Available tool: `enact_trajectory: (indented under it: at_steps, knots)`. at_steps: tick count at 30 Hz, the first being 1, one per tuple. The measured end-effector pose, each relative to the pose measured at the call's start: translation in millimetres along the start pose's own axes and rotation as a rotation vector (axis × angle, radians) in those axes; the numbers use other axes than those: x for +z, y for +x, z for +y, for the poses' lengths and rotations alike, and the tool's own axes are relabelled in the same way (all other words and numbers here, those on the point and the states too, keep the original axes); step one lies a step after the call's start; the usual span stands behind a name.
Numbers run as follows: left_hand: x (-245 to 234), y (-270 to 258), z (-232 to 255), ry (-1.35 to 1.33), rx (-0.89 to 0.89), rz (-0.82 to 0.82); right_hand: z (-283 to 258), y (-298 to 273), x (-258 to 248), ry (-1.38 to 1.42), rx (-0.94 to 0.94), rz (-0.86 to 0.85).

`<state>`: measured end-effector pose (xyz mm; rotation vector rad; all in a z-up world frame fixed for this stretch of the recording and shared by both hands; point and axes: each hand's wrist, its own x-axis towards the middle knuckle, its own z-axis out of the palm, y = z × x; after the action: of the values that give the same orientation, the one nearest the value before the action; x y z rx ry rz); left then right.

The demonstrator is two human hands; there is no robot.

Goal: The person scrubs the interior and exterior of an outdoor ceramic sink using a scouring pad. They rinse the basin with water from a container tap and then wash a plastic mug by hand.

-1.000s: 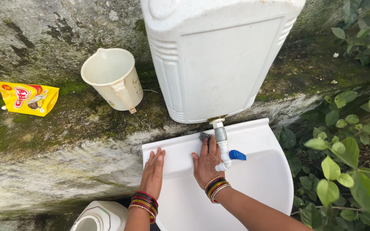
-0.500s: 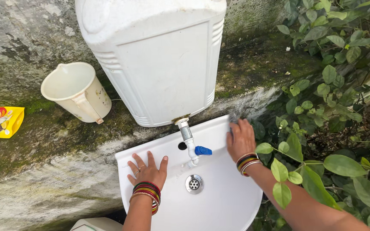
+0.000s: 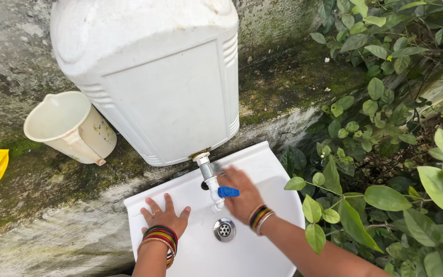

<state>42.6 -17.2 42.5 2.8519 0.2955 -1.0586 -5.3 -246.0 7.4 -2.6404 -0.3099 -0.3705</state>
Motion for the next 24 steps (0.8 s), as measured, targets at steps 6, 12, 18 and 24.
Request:
enact_trajectory:
  at_steps: [6,12,18,24]
  knots:
    - [4.4,0.6,-9.7,-0.001,0.035,0.007,75.1,-6.3,-20.3,-0.143,0.238,0.378]
    - [-4.9,-7.6,-2.9,0.04,0.021,-0.028,-42.6,-8.5,31.4,0.076,0.002,0.209]
    - [-10.1,-14.8,-16.1,0.195,0.113,-0.027,-21.7,-6.1,1.3,0.088,-0.064,-0.029]
    - [-19.5,-15.3,-33.0,0.206,0.208,-0.069,21.8,-9.4,-8.9,-0.301,0.351,0.516]
